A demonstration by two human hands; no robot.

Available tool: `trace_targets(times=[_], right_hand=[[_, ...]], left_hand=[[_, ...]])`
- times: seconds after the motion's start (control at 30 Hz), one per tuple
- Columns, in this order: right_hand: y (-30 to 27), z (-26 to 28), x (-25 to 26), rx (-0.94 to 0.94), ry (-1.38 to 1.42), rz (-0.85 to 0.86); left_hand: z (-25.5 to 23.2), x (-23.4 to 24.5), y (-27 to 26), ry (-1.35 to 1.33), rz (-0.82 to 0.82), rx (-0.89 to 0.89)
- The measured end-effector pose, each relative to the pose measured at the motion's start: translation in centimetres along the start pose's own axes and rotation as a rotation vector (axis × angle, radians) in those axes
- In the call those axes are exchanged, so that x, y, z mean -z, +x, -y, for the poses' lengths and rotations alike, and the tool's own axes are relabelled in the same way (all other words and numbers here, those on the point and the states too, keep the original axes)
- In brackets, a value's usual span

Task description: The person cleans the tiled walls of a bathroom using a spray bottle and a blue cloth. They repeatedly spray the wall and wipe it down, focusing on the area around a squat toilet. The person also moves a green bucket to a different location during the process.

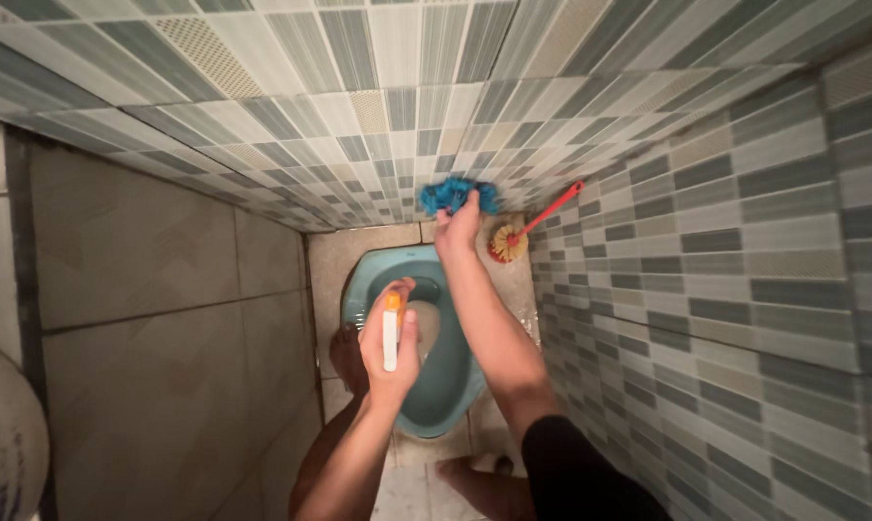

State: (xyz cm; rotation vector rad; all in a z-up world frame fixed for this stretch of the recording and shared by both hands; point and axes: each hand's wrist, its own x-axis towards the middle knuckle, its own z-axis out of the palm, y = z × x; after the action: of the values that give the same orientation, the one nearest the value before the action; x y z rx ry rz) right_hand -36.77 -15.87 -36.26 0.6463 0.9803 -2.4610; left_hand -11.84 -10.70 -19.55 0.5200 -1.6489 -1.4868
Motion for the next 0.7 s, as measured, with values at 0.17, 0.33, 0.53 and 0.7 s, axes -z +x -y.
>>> trace_targets(times=[0.17, 0.33, 0.53, 0.7], right_hand=[[-13.2, 8.3, -9.5, 0.343, -0.045, 0.242], [-14.3, 9.6, -10.0, 1.069, -0.628, 0.245], [-6.2, 7.1, -0.3, 1.311, -1.068, 0.374], [-6.7, 9.3, -1.6, 1.51, -1.068, 0.444]], left_hand=[[0.2, -0.3, 0.2, 0.106, -0.006, 0.002], [-0.1, -0.7, -0.1, 0.113, -0.017, -0.032], [-0.3, -0.9, -0.4, 0.095, -0.01, -0.044], [-0.9, -1.0, 0.2, 0.098, -0.012, -0.075]])
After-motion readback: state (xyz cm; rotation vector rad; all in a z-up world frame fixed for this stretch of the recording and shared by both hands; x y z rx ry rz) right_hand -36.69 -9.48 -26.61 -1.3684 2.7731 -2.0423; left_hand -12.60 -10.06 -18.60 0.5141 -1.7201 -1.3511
